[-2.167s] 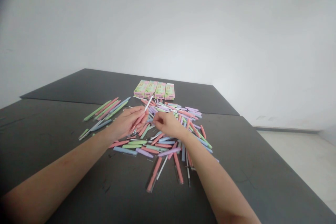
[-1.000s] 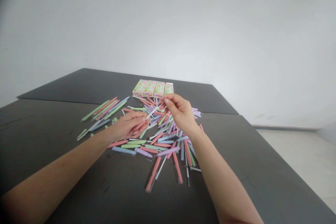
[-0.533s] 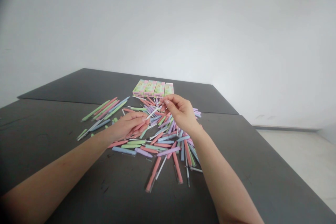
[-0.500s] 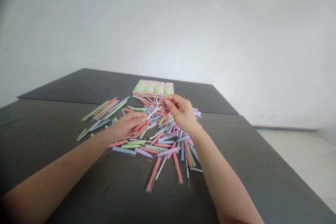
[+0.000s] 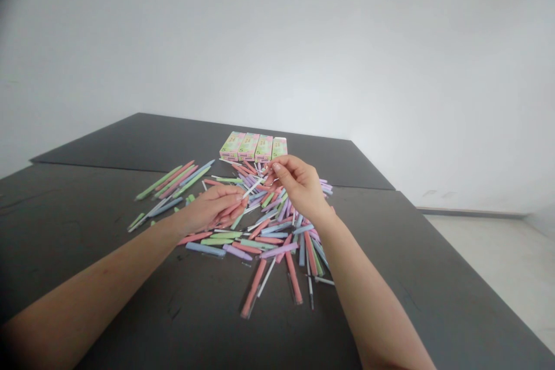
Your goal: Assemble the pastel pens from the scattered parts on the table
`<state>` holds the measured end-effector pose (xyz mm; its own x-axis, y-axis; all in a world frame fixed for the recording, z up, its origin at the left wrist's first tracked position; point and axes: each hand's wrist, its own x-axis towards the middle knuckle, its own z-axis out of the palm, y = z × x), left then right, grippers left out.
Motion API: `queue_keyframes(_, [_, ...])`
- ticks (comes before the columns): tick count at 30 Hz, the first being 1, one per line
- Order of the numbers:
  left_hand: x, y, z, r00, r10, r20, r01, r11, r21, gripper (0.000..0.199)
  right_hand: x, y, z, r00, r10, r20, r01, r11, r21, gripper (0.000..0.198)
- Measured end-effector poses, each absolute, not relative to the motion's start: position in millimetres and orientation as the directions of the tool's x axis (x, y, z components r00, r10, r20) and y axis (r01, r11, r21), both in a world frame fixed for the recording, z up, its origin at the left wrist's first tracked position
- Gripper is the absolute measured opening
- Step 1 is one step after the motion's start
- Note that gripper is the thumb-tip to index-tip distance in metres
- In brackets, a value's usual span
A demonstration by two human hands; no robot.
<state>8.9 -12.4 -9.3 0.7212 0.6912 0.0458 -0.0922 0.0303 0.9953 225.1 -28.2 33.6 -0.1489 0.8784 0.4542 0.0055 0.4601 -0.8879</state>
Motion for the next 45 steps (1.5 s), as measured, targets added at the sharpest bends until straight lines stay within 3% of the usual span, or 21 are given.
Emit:
queue_keyframes(12, [7.8,-12.8,-8.8,0.718,0.695,0.052,-0.100,0.028,0.995,0.028,226.7,-27.4,32.0,-0.177,0.872,0.456,0.010,0.465,-0.885,0.020])
queue_keyframes(21, [10.0,-14.6,-6.7,0.702,0.710,0.052,-0.085,0.011,0.996,0.025,225.7,-28.9,29.1,-0.235,0.862,0.449,0.155,0.489,-0.858,0.024])
queue_keyframes(34, [12.2,-13.2,-9.5,0.700,0.712,0.062,-0.107,0.018,0.994,0.025,217.8,-18.9,13.0,-0.212,0.926,0.313,-0.145,0.287,-0.947,0.026])
queue_keyframes(45, [14.3,-15.5,-10.7,0.688,0.718,0.106,-0.135,-0.018,0.991,0.030,209.4,-19.2,10.3,-0.167,0.940,0.297,-0.171,0.269,-0.948,0.030])
